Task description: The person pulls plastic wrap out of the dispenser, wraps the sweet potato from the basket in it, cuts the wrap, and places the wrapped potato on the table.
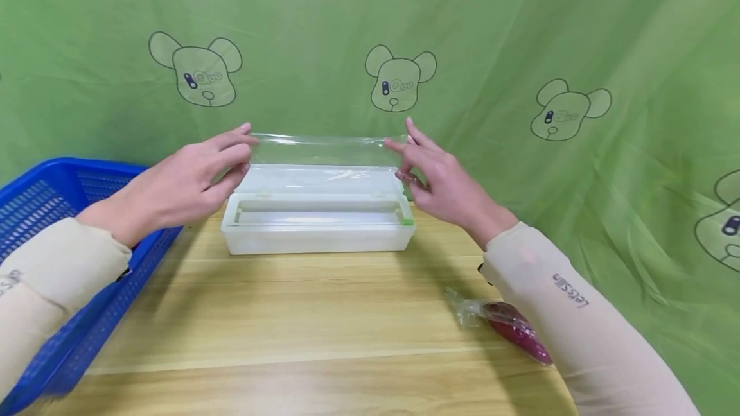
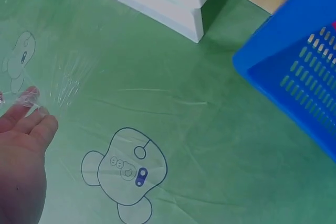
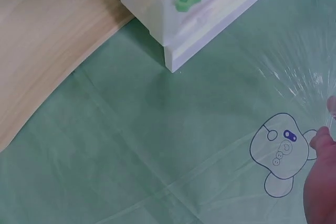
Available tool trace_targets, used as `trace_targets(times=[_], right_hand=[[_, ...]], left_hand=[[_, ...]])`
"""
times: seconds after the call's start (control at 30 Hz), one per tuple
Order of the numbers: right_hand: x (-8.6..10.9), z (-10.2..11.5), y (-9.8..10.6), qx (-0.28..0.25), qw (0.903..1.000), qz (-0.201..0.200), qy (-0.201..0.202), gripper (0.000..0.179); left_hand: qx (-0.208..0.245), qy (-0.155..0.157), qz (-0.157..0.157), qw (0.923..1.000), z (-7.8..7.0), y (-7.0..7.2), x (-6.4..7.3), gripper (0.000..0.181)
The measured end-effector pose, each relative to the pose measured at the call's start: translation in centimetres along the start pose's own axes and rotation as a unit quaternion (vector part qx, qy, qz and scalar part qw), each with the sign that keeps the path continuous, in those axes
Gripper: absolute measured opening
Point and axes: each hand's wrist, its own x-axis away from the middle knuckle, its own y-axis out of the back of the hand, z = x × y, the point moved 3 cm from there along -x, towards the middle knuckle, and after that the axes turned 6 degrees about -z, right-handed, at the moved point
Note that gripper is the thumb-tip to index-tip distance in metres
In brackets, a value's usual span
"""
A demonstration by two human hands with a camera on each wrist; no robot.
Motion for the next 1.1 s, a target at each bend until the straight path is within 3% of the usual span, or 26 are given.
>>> trace_targets(times=[0.1,0.23,0.37,0.5,0.6,0.77,0.93,1.1], right_hand=[[0.1,0.2,0.2,0.012,0.9998,0.001,0.018,0.025],[0.7,0.5,0.2,0.032,0.9975,-0.004,0.062,0.023],[1.2,0.6,0.2,0.046,0.9939,-0.026,0.097,0.054],[1.5,0.9,0.2,0.059,0.991,-0.041,0.113,0.064],[1.5,1.0,0.1,0.064,0.9894,-0.05,0.121,0.056],[1.2,1.1,0.2,0.072,0.9853,-0.072,0.137,0.018],[0.2,1.3,0.8,0.088,0.9796,-0.093,0.155,0.015],[-0.6,1.5,1.6,0.1,0.9752,-0.1,0.17,0.012]], left_hand=[[-0.002,-0.019,-0.004,0.9998,-0.3,0.2,0.3,0.025],[-0.022,-0.067,-0.008,0.9975,-0.7,-0.1,1.0,0.027],[-0.033,-0.104,-0.02,0.9938,-1.2,-0.2,1.3,0.026],[-0.039,-0.114,-0.023,0.9924,-1.3,-0.3,1.2,0.026],[-0.046,-0.115,-0.026,0.992,-1.3,-0.2,1.0,0.027],[-0.054,-0.125,-0.035,0.99,-1.1,0.1,0.6,0.028],[-0.06,-0.142,-0.058,0.9863,-1.0,0.7,0.1,0.025],[-0.057,-0.137,-0.072,0.9864,-1.2,1.4,0.2,0.027]])
